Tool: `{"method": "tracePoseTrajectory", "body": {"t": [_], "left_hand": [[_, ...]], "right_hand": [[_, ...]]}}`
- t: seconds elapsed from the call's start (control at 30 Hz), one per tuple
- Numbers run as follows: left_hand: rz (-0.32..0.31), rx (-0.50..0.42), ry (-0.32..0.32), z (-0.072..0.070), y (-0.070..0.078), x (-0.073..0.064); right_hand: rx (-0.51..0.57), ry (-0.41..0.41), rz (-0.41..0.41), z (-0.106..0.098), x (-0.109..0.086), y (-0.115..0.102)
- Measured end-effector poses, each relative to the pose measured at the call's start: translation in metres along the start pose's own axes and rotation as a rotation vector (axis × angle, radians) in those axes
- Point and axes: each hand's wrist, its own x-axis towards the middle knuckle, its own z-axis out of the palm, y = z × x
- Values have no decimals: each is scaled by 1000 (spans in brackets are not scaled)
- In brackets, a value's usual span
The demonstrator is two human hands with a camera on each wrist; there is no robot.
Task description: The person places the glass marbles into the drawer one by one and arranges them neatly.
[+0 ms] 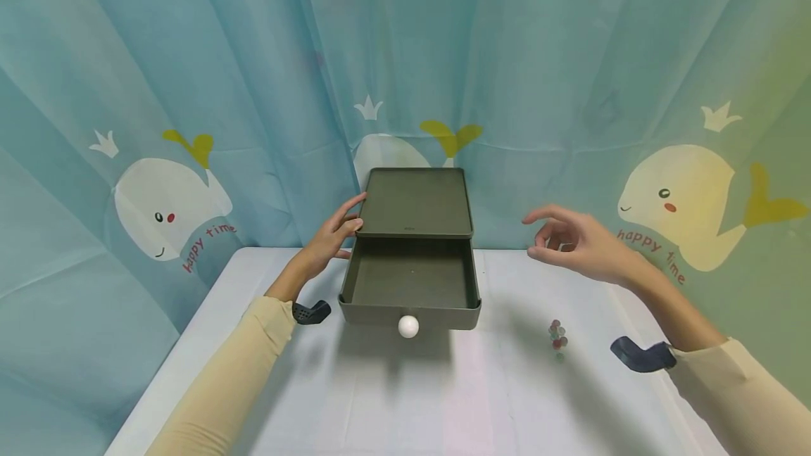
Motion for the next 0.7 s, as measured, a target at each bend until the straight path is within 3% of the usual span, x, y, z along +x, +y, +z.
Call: {"method": "tracePoseTrajectory", "body": {"t": [0.7], "left_hand": [[6, 8, -1, 0, 0, 0]], "right_hand": [[-46, 26, 83, 20, -52, 59]]}}
